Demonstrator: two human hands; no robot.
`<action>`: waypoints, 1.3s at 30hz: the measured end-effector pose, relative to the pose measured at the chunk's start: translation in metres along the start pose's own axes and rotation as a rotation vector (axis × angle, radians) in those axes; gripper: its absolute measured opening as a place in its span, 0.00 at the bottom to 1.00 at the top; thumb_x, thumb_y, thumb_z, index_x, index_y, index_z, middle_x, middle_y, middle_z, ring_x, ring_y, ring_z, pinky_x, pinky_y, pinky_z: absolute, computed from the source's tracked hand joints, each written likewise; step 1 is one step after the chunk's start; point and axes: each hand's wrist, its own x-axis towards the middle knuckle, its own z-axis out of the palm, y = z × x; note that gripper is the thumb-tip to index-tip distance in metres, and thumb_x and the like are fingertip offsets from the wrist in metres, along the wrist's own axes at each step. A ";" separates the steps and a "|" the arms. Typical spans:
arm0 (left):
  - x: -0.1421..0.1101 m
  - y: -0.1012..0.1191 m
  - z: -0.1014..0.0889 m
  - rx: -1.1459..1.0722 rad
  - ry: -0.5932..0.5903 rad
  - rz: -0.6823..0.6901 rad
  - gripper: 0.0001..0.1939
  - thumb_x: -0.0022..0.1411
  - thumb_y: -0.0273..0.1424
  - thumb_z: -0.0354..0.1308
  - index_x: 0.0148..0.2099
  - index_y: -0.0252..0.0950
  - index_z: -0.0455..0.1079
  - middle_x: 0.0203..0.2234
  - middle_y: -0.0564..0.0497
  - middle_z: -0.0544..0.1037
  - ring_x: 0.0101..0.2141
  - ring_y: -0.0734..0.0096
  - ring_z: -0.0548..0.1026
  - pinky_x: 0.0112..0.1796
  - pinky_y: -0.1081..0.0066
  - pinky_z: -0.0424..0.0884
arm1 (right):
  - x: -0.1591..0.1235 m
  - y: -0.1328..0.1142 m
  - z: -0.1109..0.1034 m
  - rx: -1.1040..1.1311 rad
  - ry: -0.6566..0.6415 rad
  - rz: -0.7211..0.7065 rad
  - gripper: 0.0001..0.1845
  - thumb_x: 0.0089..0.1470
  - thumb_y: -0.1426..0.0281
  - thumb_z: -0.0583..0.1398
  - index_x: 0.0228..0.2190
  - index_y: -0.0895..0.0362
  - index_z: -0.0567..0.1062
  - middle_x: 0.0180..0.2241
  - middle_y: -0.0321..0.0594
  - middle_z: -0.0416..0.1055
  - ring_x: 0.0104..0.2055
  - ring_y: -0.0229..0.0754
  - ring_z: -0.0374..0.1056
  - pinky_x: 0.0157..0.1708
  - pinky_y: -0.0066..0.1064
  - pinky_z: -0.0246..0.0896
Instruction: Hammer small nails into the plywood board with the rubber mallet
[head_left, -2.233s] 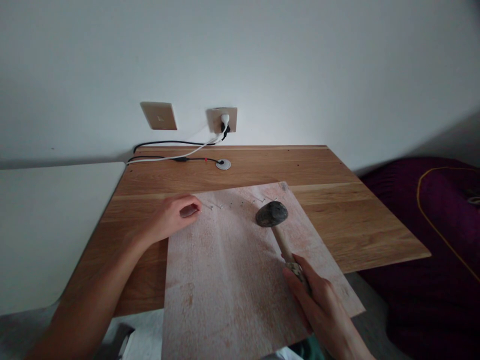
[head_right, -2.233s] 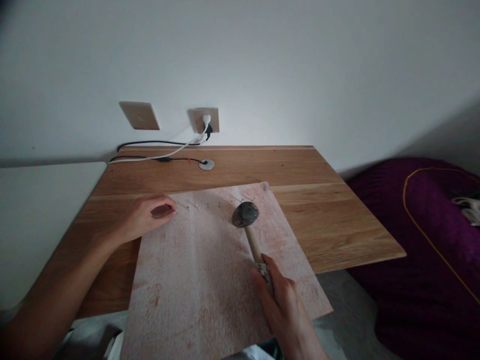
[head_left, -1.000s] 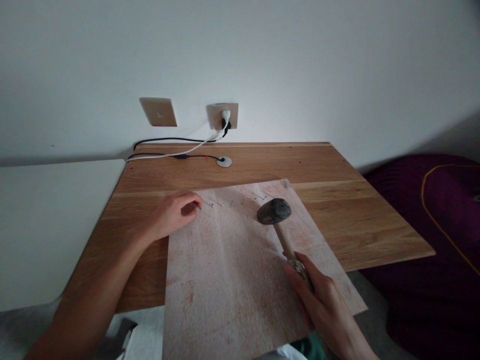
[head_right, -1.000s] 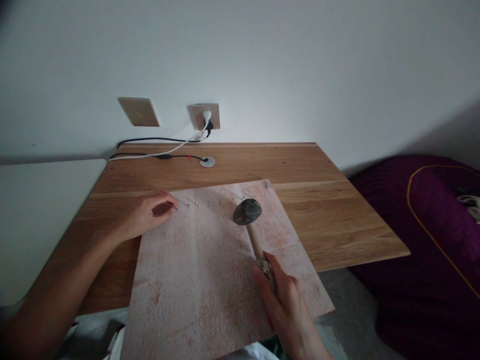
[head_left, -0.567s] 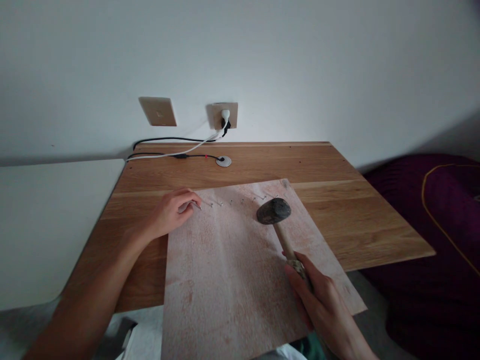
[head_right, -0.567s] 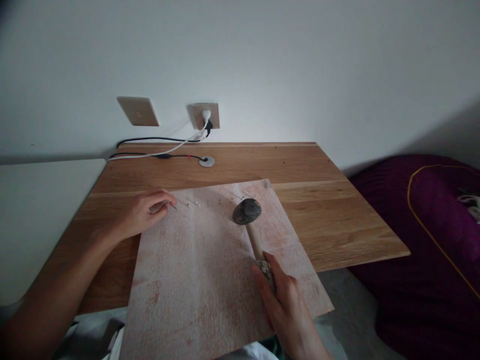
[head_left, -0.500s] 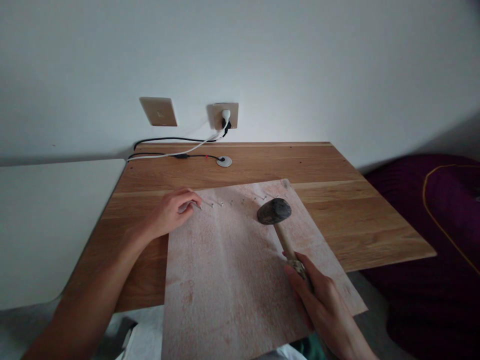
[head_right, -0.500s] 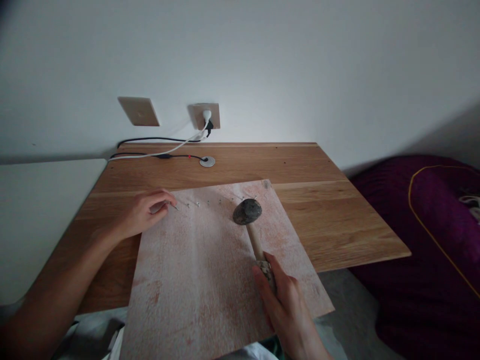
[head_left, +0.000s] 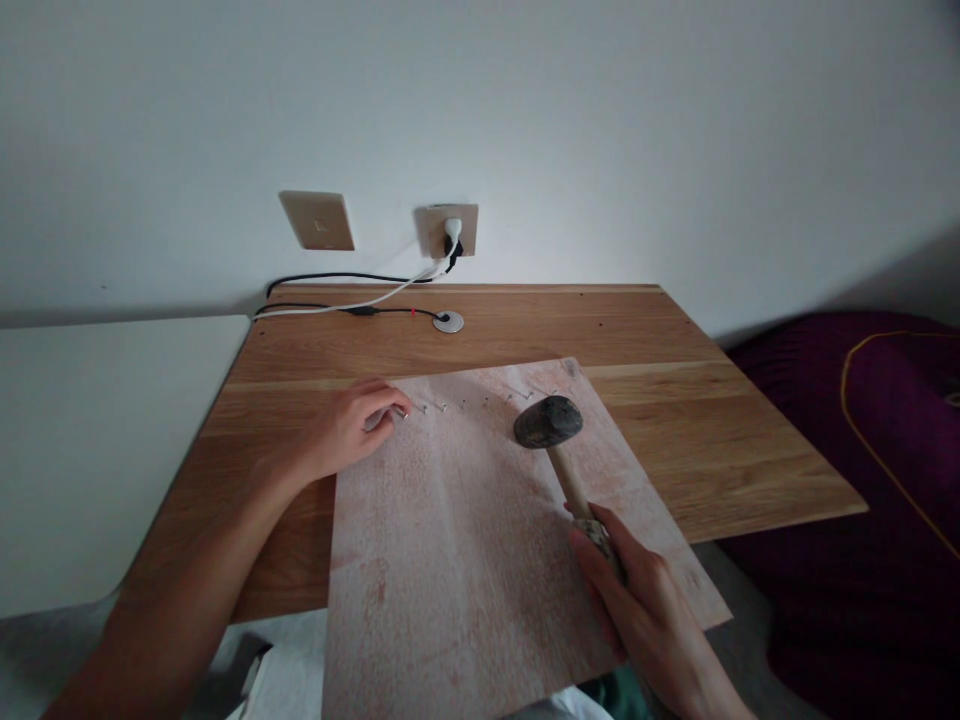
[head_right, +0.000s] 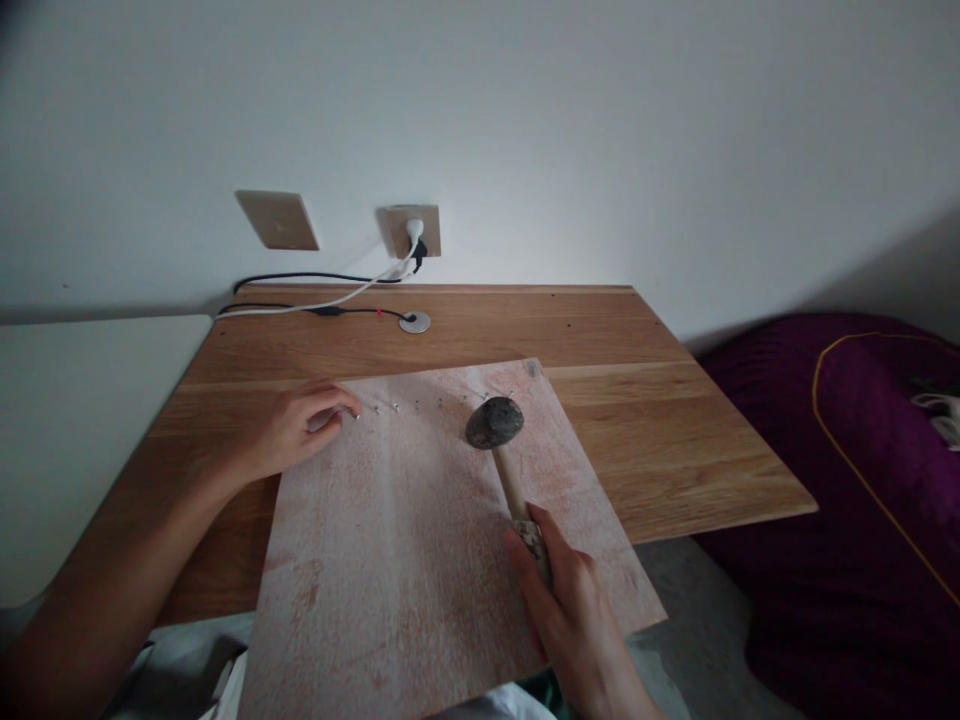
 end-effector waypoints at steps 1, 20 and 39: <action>0.000 0.000 0.000 0.001 0.005 -0.004 0.13 0.62 0.19 0.53 0.42 0.40 0.74 0.37 0.52 0.81 0.37 0.70 0.78 0.42 0.70 0.73 | 0.000 0.001 0.000 -0.003 0.008 -0.008 0.31 0.68 0.47 0.54 0.54 0.61 0.73 0.15 0.24 0.60 0.17 0.39 0.58 0.20 0.30 0.52; -0.001 -0.004 0.003 -0.010 0.021 0.017 0.15 0.60 0.18 0.51 0.42 0.39 0.73 0.37 0.53 0.80 0.38 0.71 0.78 0.41 0.72 0.72 | 0.000 0.000 0.000 0.006 0.006 0.005 0.32 0.67 0.46 0.54 0.54 0.60 0.73 0.14 0.23 0.60 0.17 0.39 0.58 0.19 0.30 0.50; 0.002 -0.003 0.003 -0.024 0.030 0.017 0.15 0.59 0.16 0.51 0.40 0.38 0.74 0.36 0.52 0.80 0.37 0.71 0.78 0.40 0.72 0.72 | 0.000 -0.001 0.000 0.003 0.028 -0.010 0.31 0.67 0.46 0.54 0.53 0.60 0.74 0.16 0.24 0.61 0.18 0.40 0.62 0.20 0.30 0.55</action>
